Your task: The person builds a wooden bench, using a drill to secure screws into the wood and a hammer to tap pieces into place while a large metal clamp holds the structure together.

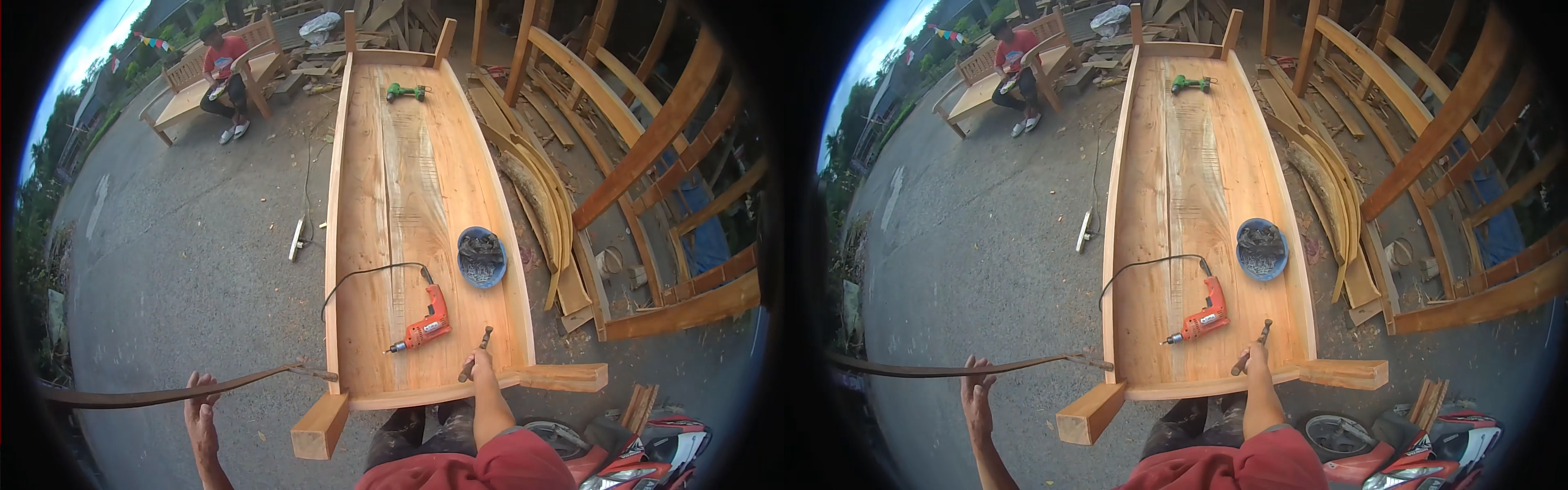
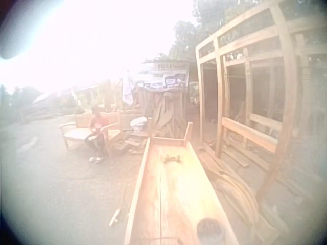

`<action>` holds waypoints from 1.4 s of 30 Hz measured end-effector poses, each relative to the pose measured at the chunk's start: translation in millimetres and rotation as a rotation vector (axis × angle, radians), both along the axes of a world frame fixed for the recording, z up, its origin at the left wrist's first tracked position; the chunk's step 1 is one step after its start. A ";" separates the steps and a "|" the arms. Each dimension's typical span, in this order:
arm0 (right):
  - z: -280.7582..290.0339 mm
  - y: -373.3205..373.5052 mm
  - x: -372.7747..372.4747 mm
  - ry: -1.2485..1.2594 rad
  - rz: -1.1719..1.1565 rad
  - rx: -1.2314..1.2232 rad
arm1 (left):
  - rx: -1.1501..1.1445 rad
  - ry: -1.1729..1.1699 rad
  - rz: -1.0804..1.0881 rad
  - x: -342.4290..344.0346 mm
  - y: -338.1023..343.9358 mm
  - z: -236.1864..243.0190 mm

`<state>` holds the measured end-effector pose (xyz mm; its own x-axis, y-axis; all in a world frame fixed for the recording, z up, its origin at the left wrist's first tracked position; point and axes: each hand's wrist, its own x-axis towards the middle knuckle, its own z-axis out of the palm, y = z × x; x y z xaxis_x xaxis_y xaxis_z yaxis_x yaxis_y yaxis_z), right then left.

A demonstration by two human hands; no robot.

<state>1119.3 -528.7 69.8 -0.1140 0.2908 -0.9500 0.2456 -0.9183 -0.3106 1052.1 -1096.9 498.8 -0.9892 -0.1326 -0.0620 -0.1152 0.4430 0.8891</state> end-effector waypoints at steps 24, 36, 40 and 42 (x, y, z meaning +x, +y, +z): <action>121.0 -420.9 336.3 0.324 0.966 -0.094 | 0.639 0.199 -0.775 -86.1 35.2 54.7; 45.4 -614.9 146.5 0.377 0.097 -0.320 | 0.596 0.116 -0.932 -94.7 34.1 63.2; 35.4 -658.9 75.2 0.310 -0.243 -0.343 | 0.576 0.147 -0.985 -90.9 33.9 66.3; 39.8 -647.0 34.7 0.305 -0.320 -0.250 | 0.595 0.171 -0.996 -87.4 43.1 71.9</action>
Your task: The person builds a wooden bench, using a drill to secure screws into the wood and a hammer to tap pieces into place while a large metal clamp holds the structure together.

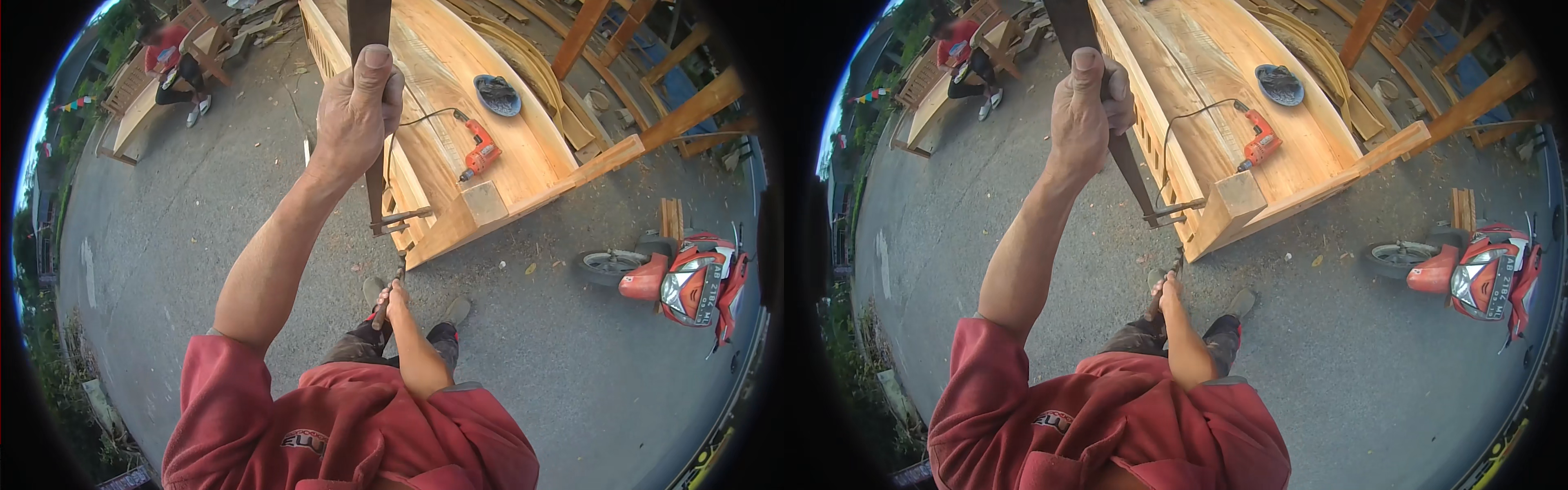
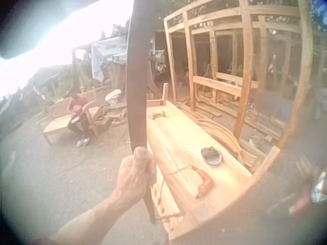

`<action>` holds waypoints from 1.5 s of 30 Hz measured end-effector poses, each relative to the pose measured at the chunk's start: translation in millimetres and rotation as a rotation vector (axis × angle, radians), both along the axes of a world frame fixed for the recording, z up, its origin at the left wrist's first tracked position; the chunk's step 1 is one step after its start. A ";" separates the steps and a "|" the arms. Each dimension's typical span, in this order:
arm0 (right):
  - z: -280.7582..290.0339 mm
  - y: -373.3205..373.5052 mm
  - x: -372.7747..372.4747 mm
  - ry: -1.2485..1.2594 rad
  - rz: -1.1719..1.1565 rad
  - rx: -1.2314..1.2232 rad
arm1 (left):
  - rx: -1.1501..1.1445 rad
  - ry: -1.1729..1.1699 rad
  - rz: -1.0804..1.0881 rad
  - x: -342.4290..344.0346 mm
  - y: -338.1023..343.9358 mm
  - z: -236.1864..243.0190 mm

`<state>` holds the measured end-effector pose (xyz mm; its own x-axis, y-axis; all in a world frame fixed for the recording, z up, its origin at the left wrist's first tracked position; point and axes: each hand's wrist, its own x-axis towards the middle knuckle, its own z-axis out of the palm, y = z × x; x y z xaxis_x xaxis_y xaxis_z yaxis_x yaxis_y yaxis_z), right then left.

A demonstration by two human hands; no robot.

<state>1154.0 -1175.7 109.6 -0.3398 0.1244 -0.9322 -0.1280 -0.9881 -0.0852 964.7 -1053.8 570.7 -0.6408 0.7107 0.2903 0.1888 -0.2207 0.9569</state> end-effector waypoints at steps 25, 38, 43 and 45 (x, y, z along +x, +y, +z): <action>201.1 40.4 152.6 0.586 1.404 0.850 | 0.055 -0.110 0.139 190.9 -157.3 15.8; 218.9 190.3 331.1 0.391 1.451 0.959 | 0.231 0.049 0.286 398.3 -49.2 21.1; 177.2 233.2 310.8 0.317 1.356 0.973 | 0.217 0.054 0.312 391.8 1.7 -19.8; 157.8 247.9 295.5 0.327 1.369 1.015 | 0.260 0.048 0.371 383.2 21.0 -38.9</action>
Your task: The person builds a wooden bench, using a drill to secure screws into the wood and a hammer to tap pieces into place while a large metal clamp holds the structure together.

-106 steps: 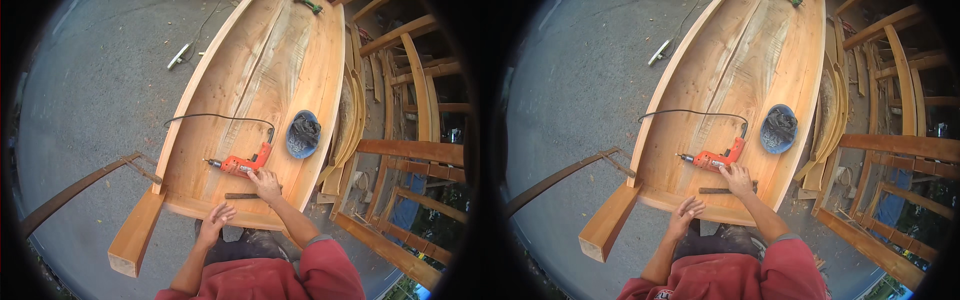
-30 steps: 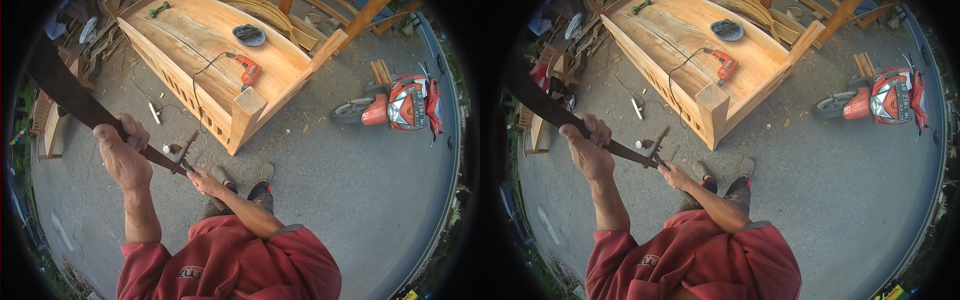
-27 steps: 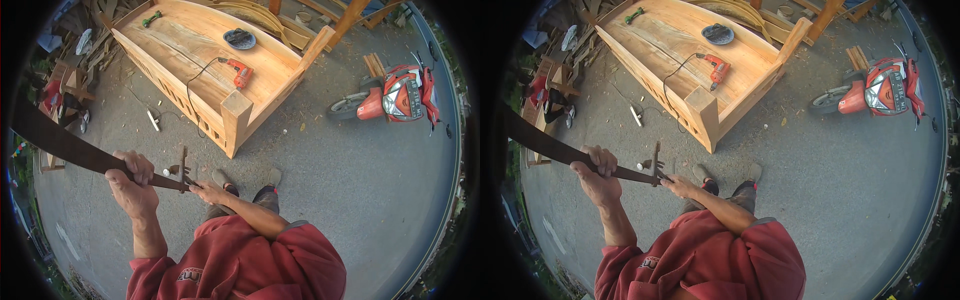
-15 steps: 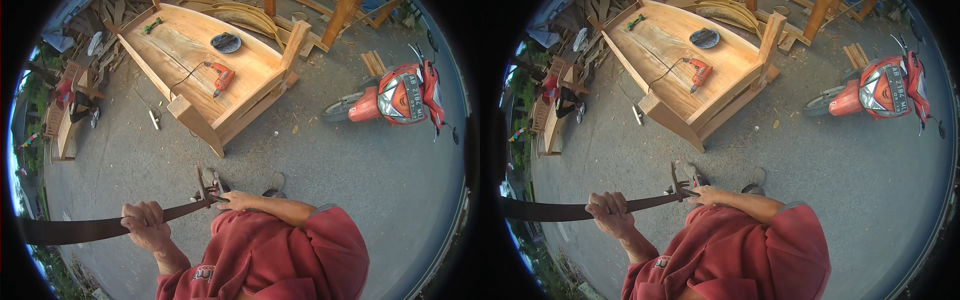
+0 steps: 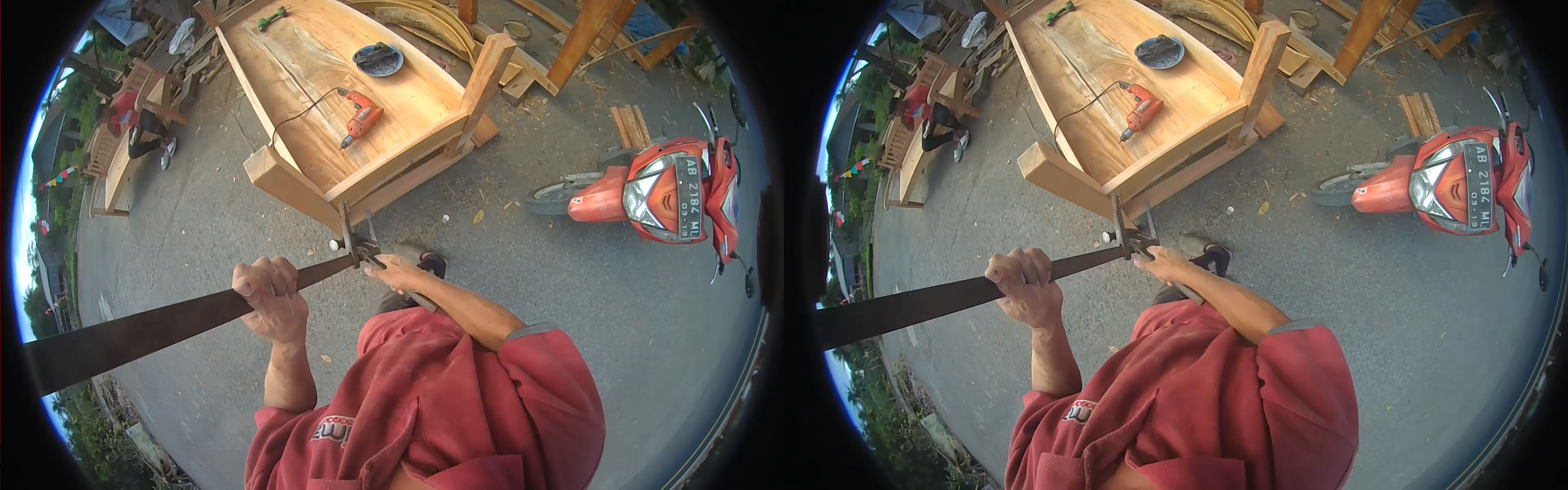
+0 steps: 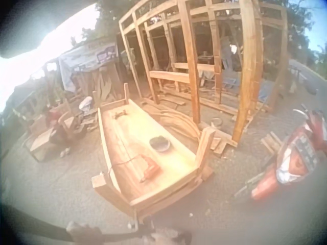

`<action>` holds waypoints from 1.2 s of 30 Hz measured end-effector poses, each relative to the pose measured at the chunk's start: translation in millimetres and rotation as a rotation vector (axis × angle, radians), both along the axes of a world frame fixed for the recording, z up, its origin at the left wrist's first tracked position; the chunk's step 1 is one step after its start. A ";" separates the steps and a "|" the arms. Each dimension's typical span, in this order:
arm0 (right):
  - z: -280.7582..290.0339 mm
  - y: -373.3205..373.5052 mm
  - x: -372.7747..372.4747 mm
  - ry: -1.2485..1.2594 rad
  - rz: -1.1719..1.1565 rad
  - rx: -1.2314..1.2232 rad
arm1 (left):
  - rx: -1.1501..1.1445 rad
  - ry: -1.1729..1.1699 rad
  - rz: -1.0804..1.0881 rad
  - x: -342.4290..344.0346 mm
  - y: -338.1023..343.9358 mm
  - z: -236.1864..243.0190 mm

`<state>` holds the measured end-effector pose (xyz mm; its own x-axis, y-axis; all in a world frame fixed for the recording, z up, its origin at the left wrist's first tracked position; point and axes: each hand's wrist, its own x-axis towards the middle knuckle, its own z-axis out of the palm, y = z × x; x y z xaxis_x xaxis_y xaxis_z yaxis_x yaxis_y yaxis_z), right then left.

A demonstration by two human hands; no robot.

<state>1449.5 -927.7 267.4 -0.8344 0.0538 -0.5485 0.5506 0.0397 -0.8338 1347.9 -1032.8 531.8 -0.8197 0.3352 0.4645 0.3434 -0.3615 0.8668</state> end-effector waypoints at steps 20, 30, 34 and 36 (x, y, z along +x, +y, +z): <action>25.6 80.9 -67.8 -0.001 0.143 0.006 | -0.088 0.054 0.203 -63.5 98.6 19.4; -42.7 121.8 -72.5 0.089 0.259 0.355 | -0.106 0.047 0.315 -69.4 128.0 20.0; 5.8 147.1 -70.5 0.142 0.303 0.475 | -0.124 0.059 0.442 -70.8 136.2 19.8; 28.7 157.2 -74.2 0.265 0.274 0.456 | -0.121 0.054 0.465 -73.8 137.3 20.6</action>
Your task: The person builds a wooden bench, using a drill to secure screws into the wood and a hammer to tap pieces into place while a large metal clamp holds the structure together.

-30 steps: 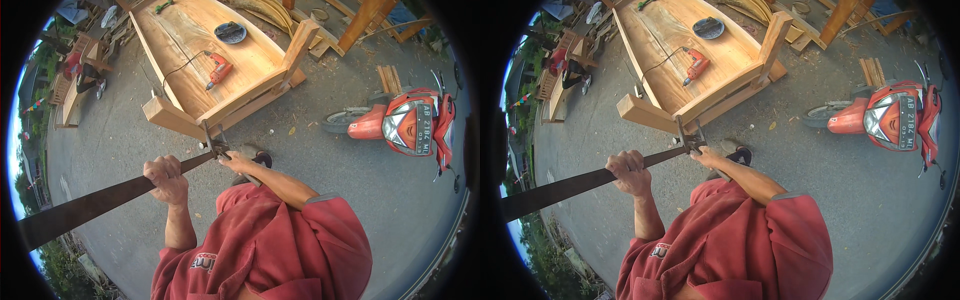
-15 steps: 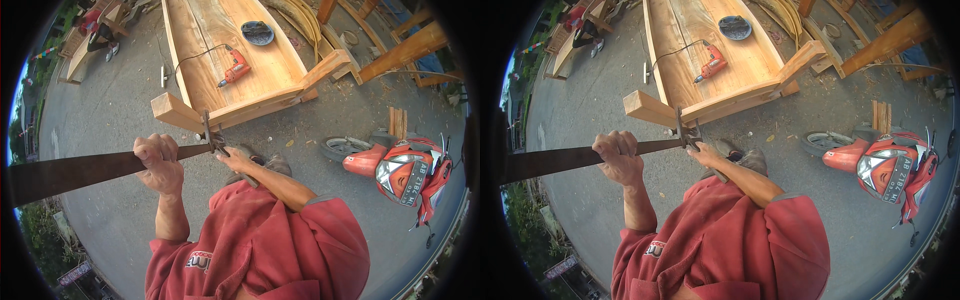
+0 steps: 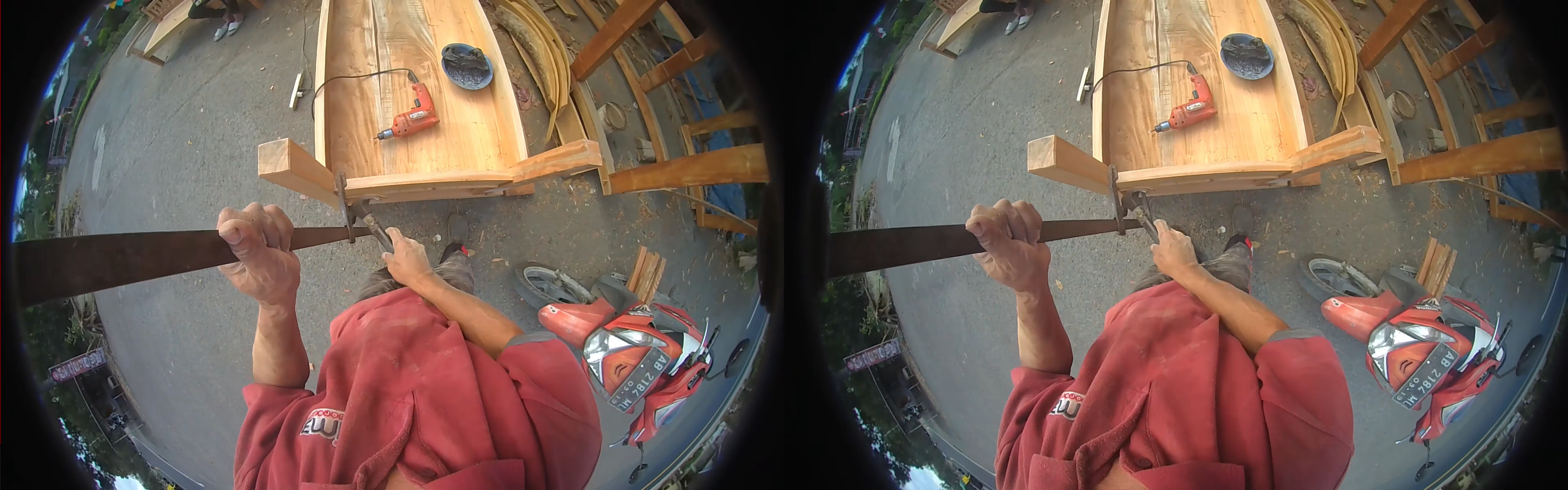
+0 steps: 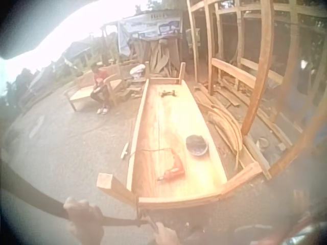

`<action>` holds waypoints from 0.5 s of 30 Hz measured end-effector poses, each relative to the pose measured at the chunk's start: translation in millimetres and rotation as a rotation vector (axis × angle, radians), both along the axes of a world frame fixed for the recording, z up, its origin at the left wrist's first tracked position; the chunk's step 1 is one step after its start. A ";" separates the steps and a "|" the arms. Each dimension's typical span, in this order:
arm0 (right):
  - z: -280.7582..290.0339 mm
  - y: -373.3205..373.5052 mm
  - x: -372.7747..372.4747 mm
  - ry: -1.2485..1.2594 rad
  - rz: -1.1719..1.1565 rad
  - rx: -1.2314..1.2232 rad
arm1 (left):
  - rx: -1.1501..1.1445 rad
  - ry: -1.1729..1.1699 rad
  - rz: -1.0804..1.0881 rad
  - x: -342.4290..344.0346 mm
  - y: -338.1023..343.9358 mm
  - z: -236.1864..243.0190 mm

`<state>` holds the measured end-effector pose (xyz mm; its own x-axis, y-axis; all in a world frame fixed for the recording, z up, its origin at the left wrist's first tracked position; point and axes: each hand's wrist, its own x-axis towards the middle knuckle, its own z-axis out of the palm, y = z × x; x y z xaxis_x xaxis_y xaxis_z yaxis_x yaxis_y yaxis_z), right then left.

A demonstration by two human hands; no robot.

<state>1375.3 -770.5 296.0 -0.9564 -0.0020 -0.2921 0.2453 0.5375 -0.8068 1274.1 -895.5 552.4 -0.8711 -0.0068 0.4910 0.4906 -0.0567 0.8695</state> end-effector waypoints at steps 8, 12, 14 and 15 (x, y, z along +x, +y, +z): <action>44.7 47.7 -19.4 0.586 0.009 0.010 | -0.061 -0.005 0.033 -0.8 3.5 2.7; 23.3 52.8 -21.5 0.584 0.321 0.198 | -0.057 -0.007 0.033 -1.9 11.0 -1.3; 1.0 53.8 -27.2 0.497 0.409 0.184 | -0.084 -0.002 0.029 -1.8 17.8 1.3; -2.6 55.0 -27.6 0.501 0.415 0.187 | -0.081 0.002 0.035 -3.6 18.0 2.2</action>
